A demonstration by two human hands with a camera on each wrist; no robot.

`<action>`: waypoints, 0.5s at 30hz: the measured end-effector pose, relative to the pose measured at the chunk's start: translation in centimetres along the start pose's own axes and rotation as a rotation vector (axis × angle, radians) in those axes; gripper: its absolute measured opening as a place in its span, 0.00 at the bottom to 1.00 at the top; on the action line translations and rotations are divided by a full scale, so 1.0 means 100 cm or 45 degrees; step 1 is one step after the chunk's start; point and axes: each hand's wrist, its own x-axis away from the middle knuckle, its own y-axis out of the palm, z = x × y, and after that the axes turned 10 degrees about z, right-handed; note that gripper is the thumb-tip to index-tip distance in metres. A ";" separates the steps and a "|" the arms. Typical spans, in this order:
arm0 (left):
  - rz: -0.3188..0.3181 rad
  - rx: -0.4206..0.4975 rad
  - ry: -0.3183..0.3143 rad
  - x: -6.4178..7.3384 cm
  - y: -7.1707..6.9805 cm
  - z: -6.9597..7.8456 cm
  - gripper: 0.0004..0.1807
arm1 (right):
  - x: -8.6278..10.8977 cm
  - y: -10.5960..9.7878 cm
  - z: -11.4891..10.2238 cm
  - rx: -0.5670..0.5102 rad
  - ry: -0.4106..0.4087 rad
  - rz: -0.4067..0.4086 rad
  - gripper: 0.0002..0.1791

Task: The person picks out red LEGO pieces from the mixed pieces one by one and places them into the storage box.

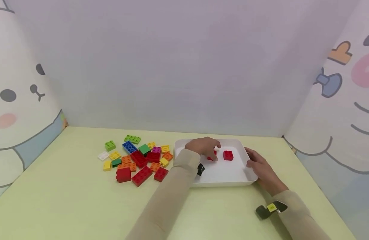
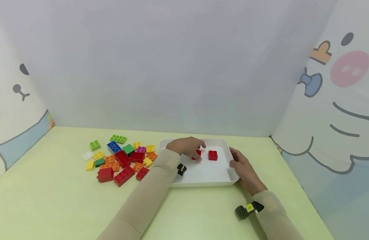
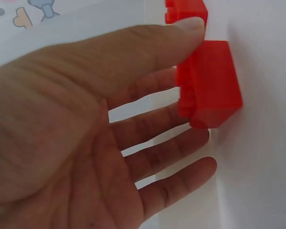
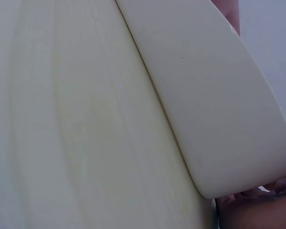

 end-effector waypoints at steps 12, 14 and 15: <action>0.072 -0.077 0.052 0.034 -0.039 0.015 0.38 | -0.006 0.005 -0.003 0.016 -0.022 0.002 0.39; 0.093 -0.092 0.095 0.044 -0.048 0.022 0.38 | -0.004 0.002 -0.001 0.019 -0.014 0.005 0.39; 0.102 -0.095 0.116 0.051 -0.053 0.025 0.38 | -0.003 0.001 0.000 0.020 -0.015 0.003 0.39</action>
